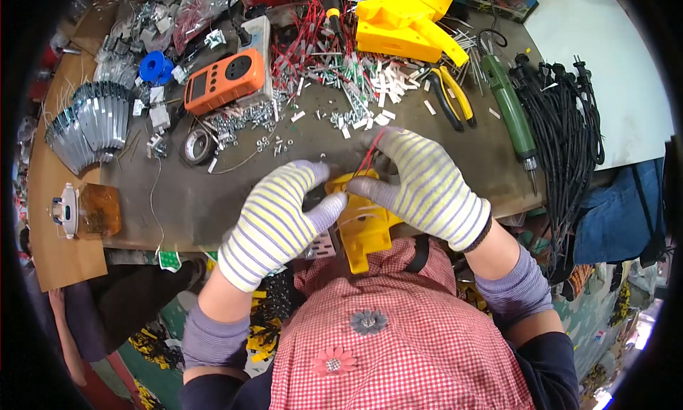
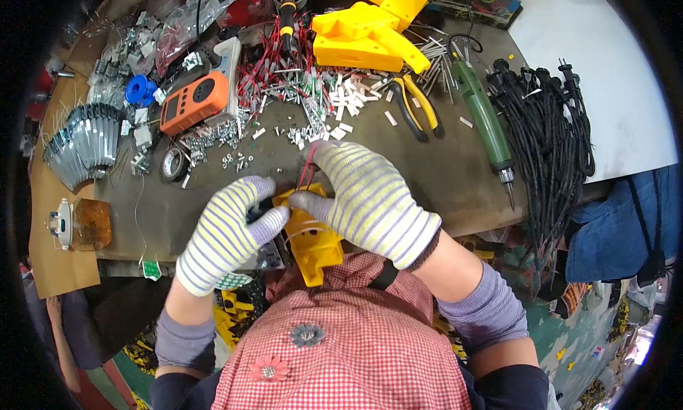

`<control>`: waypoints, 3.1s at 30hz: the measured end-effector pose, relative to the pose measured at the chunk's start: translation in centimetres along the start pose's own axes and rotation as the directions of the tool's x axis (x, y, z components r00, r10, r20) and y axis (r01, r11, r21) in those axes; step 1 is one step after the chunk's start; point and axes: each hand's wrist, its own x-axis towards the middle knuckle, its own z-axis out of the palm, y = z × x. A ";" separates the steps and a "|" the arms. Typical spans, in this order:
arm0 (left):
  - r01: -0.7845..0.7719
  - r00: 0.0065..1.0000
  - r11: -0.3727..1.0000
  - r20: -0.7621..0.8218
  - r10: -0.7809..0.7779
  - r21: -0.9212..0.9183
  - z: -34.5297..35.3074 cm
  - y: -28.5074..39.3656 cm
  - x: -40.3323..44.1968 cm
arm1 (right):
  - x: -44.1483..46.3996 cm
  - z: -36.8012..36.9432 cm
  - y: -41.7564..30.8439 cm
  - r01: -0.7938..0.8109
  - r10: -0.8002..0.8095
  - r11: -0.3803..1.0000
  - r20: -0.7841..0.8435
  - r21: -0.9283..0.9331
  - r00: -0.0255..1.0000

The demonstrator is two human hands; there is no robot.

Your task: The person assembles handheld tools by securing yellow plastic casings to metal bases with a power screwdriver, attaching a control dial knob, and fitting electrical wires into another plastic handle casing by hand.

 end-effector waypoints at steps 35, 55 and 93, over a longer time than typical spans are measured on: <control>-0.032 0.994 0.907 -0.086 0.074 0.419 2.6 4.5 -0.7 | -0.4 1.5 -0.1 -0.389 0.375 0.748 0.141 0.537 0.916; 0.115 0.921 0.822 -0.250 -0.299 -0.558 2.7 1.3 -1.6 | -1.6 3.5 -0.9 0.023 -0.007 0.969 -0.068 0.245 0.998; 0.109 0.984 0.817 -0.056 -0.170 -0.566 1.5 0.5 -0.6 | 1.0 -1.6 0.1 0.650 -0.643 0.689 0.142 -0.320 0.752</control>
